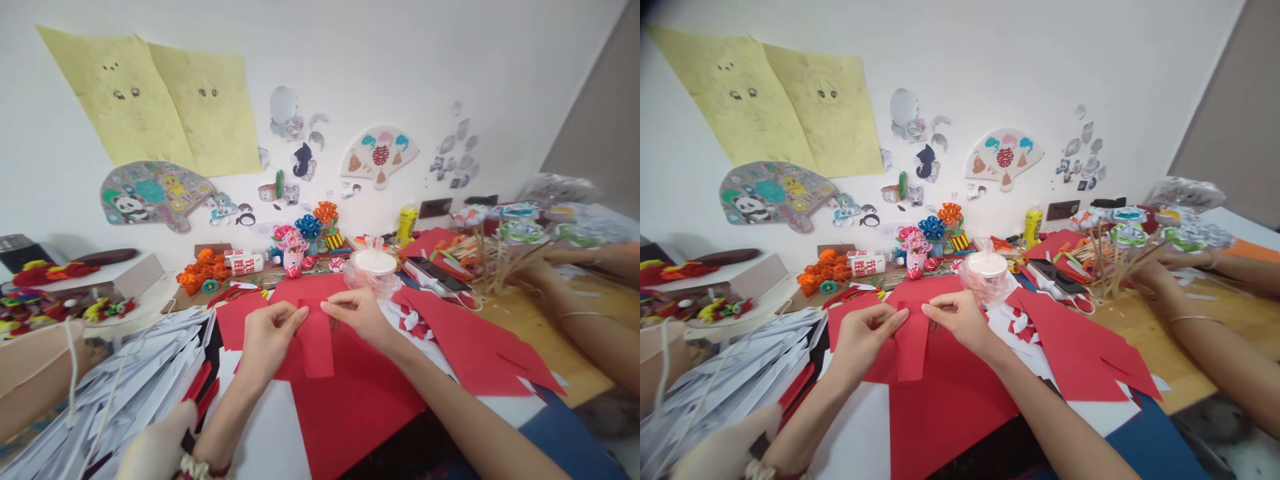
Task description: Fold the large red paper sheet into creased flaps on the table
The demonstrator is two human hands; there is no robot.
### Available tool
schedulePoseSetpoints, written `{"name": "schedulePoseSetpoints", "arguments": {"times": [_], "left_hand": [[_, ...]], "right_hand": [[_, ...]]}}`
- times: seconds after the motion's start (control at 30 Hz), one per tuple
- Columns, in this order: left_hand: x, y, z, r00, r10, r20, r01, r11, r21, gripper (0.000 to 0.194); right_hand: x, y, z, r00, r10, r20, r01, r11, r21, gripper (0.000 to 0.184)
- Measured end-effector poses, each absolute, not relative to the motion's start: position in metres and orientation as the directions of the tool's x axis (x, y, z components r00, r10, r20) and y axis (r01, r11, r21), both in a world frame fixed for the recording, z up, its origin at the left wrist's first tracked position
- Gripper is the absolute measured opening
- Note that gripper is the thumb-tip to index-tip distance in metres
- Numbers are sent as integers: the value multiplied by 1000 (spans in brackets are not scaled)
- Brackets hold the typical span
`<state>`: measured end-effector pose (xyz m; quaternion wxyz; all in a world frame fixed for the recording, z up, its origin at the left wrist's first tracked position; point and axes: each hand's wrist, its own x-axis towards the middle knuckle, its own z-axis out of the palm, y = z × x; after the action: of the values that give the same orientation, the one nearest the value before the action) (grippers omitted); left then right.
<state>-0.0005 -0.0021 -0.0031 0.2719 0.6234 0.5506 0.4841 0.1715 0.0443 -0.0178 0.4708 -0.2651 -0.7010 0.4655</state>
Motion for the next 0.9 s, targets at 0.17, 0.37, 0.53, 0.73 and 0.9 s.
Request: {"name": "schedulePoseSetpoints", "arguments": {"times": [0.17,0.37,0.53,0.73,0.9], "left_hand": [[1,-2,-1,46,980,194,379,-197,904,37],[1,0,-7,20,956,292,535,-257,805,44],[0,0,-9,96,972,215,529,-233,816,41],[0,1,-12,73,969,237,547,-237,803,39],[1,2,-13,149,974,170,528,-224,819,38]], "right_hand": [[172,47,-21,-383,829,408,-62,418,-906,32],[172,48,-23,-328,843,427,-75,428,-901,28],[173,49,-21,-269,855,442,-78,439,-895,29],[175,52,-22,-259,848,462,-95,453,-886,29],[175,55,-24,-213,868,449,-92,439,-894,28]]}}
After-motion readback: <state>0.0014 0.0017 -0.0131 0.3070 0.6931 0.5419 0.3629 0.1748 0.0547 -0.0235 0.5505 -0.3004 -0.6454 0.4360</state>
